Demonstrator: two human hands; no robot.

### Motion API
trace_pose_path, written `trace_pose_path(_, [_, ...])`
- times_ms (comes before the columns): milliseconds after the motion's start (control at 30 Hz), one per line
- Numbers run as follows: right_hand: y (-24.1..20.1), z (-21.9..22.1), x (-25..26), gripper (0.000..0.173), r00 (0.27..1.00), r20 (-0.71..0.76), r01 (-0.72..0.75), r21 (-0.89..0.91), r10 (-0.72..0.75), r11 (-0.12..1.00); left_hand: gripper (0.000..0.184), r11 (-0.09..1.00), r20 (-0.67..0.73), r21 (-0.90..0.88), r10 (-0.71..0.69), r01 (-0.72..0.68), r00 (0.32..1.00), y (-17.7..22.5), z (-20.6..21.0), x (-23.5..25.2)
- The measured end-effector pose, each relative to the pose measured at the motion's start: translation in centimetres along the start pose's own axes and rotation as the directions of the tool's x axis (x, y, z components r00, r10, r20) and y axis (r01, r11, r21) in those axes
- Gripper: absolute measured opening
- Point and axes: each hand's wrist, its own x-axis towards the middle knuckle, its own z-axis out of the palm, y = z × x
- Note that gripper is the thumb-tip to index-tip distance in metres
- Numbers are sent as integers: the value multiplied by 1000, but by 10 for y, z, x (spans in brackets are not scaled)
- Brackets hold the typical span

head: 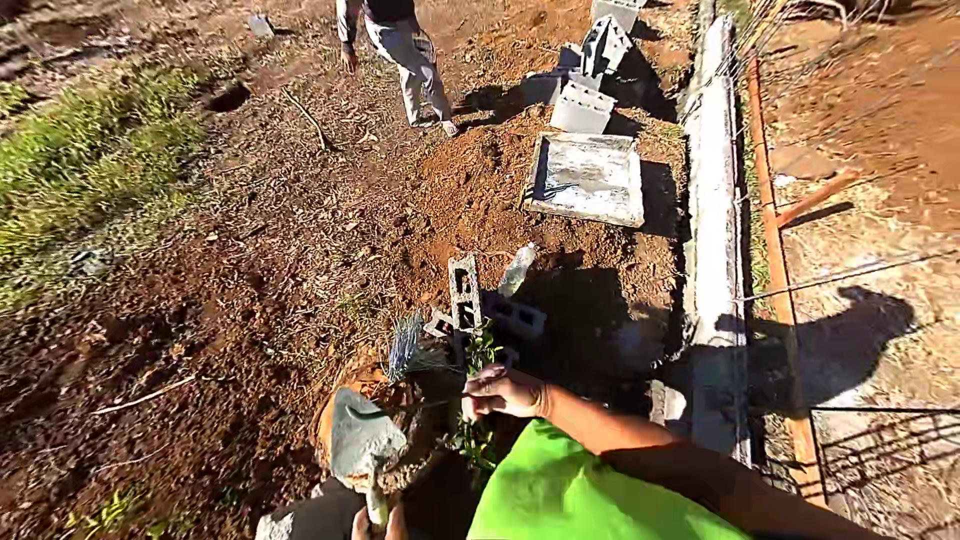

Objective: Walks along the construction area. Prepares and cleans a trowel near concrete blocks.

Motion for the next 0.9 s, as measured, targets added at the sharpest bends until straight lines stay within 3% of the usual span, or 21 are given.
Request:
trace_pose_path(33, [-10,-22,-9,35,985,-154,93,113,-76,989,39,1000,-3,-3,9,-9,1000,-1,-2,2])
trace_pose_path(67, [-23,-45,-16,37,922,-370,206,219,-114,954,39,1000,-11,-16,4,-4,1000,-2,-3,4])
trace_pose_path(133, [-51,-102,-16,35,642,-763,500,341,-76,796,38,998,-28,-55,-41,40,999,-9,-3,9])
trace_pose_path(200, [-69,-172,-15,28,383,-924,744,310,3,592,37,993,-23,-95,-78,75,997,-16,0,17])
trace_pose_path(267, [-80,-214,-24,26,261,-965,819,232,20,525,34,993,-10,-98,-73,72,997,-20,2,24])
trace_pose_path(300, [-85,-210,-29,25,273,-962,800,221,-10,558,33,994,-9,-92,-66,65,998,-18,1,27])
trace_pose_path(333, [-91,-194,-30,25,330,-942,741,220,-59,634,32,994,-6,-90,-62,61,998,-12,-1,31])
trace_pose_path(433, [-85,-111,-22,37,630,-763,324,87,-147,942,30,993,6,-70,-99,99,995,4,-13,34])
trace_pose_path(500, [-55,-57,-14,42,844,-521,57,-147,-126,987,30,989,3,-53,-141,141,990,4,-21,32])
trace_pose_path(567, [-18,-16,-2,39,964,-261,-45,-328,-45,943,27,982,-18,-71,-176,174,984,-3,-24,29])
trace_pose_path(700, [37,53,34,32,999,-21,-48,-474,44,879,23,975,-40,-109,-197,192,980,-15,-35,18])
trace_pose_path(800, [25,98,59,30,992,115,112,-534,-59,838,26,977,-73,-114,-189,180,979,-17,-45,11])
trace_pose_path(900, [13,128,72,33,935,274,336,-487,-225,806,27,977,-112,-119,-190,177,975,-21,-53,1])
